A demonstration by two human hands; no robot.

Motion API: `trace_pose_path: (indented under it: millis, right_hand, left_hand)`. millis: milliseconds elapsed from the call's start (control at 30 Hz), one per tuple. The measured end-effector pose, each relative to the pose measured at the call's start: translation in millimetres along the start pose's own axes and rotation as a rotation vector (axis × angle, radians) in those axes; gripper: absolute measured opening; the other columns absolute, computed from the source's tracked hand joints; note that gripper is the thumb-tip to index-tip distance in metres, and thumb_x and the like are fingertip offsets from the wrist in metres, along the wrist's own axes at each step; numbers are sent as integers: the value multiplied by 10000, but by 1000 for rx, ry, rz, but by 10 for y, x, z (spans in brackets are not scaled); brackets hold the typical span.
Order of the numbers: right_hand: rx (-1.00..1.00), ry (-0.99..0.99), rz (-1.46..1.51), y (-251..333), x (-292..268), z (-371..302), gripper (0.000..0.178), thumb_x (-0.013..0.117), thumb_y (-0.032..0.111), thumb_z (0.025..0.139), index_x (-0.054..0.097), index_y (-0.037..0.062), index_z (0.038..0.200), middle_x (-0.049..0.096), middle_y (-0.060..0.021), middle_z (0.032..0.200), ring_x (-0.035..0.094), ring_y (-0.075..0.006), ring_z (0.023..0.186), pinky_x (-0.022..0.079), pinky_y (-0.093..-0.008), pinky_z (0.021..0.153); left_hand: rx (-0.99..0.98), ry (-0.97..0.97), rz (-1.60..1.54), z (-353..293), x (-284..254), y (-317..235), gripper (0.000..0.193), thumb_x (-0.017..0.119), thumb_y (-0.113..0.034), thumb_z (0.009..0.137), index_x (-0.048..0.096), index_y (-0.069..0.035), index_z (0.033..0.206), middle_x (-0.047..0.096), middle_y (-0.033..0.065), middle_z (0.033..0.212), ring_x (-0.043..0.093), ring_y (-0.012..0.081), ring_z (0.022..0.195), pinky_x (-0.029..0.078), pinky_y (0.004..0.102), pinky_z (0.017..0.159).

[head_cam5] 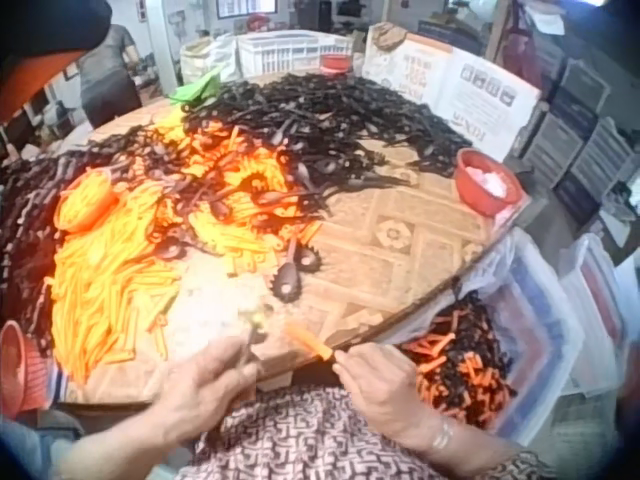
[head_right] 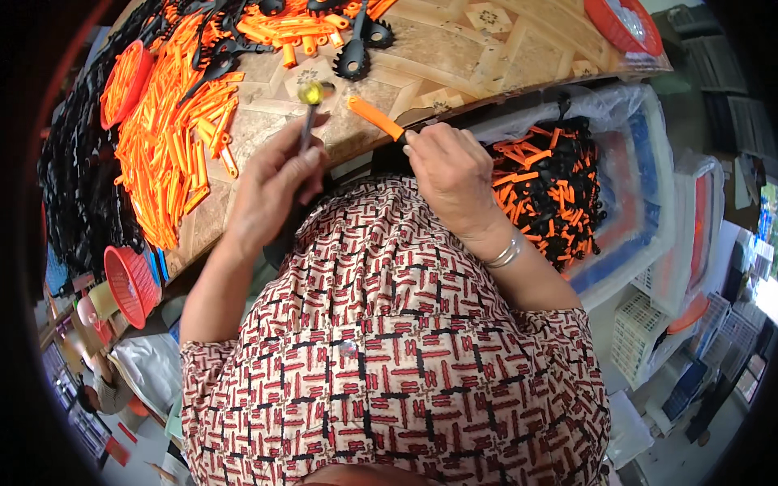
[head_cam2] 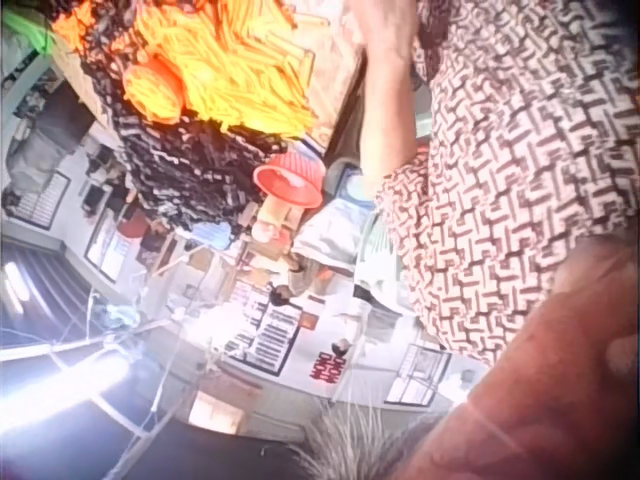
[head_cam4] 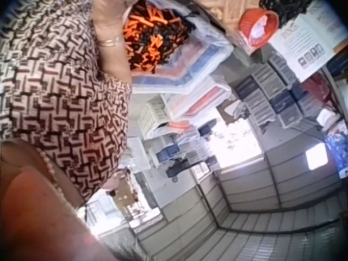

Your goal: The person assembles orange plastic handles into black plastic heads using a hammer to secure the connection. They repeatedly pick up components from piles on a wooden table, insert the handle into the head, and strike the joint with a hammer before placing the finished unit aside.

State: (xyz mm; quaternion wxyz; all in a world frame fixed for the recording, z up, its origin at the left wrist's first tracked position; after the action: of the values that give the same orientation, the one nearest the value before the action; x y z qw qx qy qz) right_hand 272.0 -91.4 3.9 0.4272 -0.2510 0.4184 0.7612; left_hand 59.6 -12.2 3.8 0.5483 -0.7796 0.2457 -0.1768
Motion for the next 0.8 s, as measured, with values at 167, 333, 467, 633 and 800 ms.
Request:
trace_pose_path:
  millis: [167, 333, 467, 633, 800]
  right_hand:
    - [-37, 11, -87, 77, 58, -21, 169, 742, 36, 806, 710, 25, 971, 622, -66, 881, 622, -236, 763, 463, -369, 681]
    - [-89, 11, -127, 91, 66, -8, 132, 705, 29, 833, 705, 3, 962, 607, -60, 868, 592, -227, 727, 451, -365, 667]
    - [-88, 13, -121, 77, 86, -26, 117, 698, 28, 830, 686, -4, 942, 598, -70, 857, 576, -225, 712, 441, -359, 659]
    - [-118, 19, -106, 85, 103, 10, 112, 668, 35, 824, 674, -7, 928, 587, -82, 848, 577, -232, 727, 439, -363, 660]
    - [-94, 49, -114, 85, 105, -5, 150, 711, 25, 820, 690, -4, 966, 618, -83, 901, 600, -244, 748, 455, -367, 679]
  left_hand:
    - [6, 59, 110, -109, 292, 72, 432, 548, -167, 1085, 518, -84, 1508, 594, -7, 832, 555, 80, 717, 455, 217, 617]
    - [-29, 63, 24, -139, 231, 234, 371, 568, -121, 1066, 560, -40, 1428, 604, -9, 843, 543, 79, 703, 429, 219, 622]
    - [47, 0, 54, -58, 177, 74, 297, 617, -132, 1046, 637, -27, 1323, 595, -12, 796, 541, 59, 677, 446, 234, 588]
    - [520, -176, 778, 34, 261, -145, 268, 637, -67, 1001, 686, -49, 1264, 666, 122, 829, 653, 243, 647, 514, 360, 596]
    - [955, -426, 795, -226, 211, -503, 467, 716, 77, 863, 673, -30, 1315, 570, 94, 760, 563, 225, 578, 465, 384, 531]
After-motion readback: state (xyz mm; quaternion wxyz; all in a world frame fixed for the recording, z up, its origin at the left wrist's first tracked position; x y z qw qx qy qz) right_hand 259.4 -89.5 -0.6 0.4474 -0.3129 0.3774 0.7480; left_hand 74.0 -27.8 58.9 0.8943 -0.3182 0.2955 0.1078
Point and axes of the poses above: each hand's wrist, its own z-axis towards the middle knuckle, its own x-axis out of the palm, y = z × x, the point moved 5 cm from there along z, towards the middle knuckle
